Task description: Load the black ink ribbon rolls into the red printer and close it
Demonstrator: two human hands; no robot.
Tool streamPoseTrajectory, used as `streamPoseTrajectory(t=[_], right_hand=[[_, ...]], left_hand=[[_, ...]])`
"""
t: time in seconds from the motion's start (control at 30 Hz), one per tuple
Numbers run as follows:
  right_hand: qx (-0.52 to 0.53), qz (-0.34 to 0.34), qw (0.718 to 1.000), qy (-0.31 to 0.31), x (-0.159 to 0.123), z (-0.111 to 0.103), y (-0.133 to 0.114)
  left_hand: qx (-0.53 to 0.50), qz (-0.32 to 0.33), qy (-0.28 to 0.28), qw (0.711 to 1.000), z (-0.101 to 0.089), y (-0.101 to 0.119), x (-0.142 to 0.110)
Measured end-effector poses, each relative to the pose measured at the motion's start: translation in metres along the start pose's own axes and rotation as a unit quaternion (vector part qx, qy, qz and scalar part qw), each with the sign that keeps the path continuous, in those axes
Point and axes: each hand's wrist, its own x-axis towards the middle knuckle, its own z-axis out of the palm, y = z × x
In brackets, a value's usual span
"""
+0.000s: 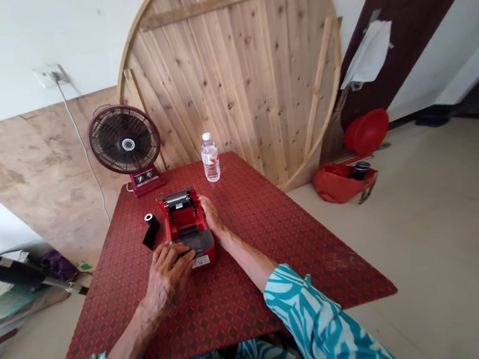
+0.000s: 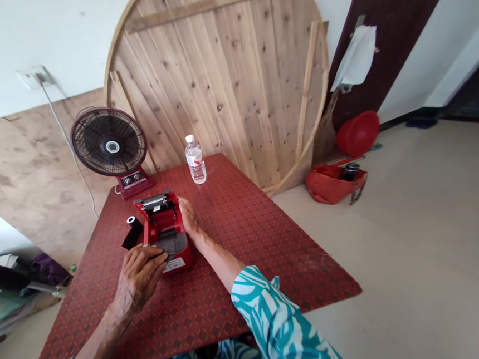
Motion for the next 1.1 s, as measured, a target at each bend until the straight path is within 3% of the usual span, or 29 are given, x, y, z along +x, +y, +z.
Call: streamPoseTrajectory(t=[0.13,0.4,0.6,0.77,0.83,0.93,1.03,1.1], right_hand=[[-0.001,0.026,1.0,0.0,0.008,0.005,-0.009],[-0.025,0.007,1.0,-0.006,0.018,0.007,-0.038],[-0.054,-0.023,0.998,-0.013,-0.018,-0.012,-0.048],[-0.04,0.01,0.999,0.008,-0.049,-0.018,-0.044],[-0.022,0.017,1.0,0.015,-0.052,-0.016,-0.042],[0.013,0.04,0.999,0.02,-0.05,-0.011,-0.041],[0.042,0.071,0.996,0.021,-0.048,-0.009,-0.04],[0.048,0.078,0.996,0.018,-0.049,-0.009,-0.039]], left_hand=[[0.007,0.002,0.011,1.0,0.001,0.001,0.0],[0.01,-0.011,0.01,1.0,0.002,0.003,-0.004],[0.017,-0.013,0.026,0.999,0.004,0.005,-0.004],[-0.018,-0.035,0.012,0.999,0.001,0.004,-0.007],[-0.06,-0.074,0.018,0.995,0.0,-0.004,-0.007],[-0.154,-0.231,0.054,0.959,0.001,-0.026,-0.003],[-0.284,-0.401,0.071,0.868,0.009,-0.051,0.003],[-0.362,-0.462,0.055,0.808,0.016,-0.062,0.007]])
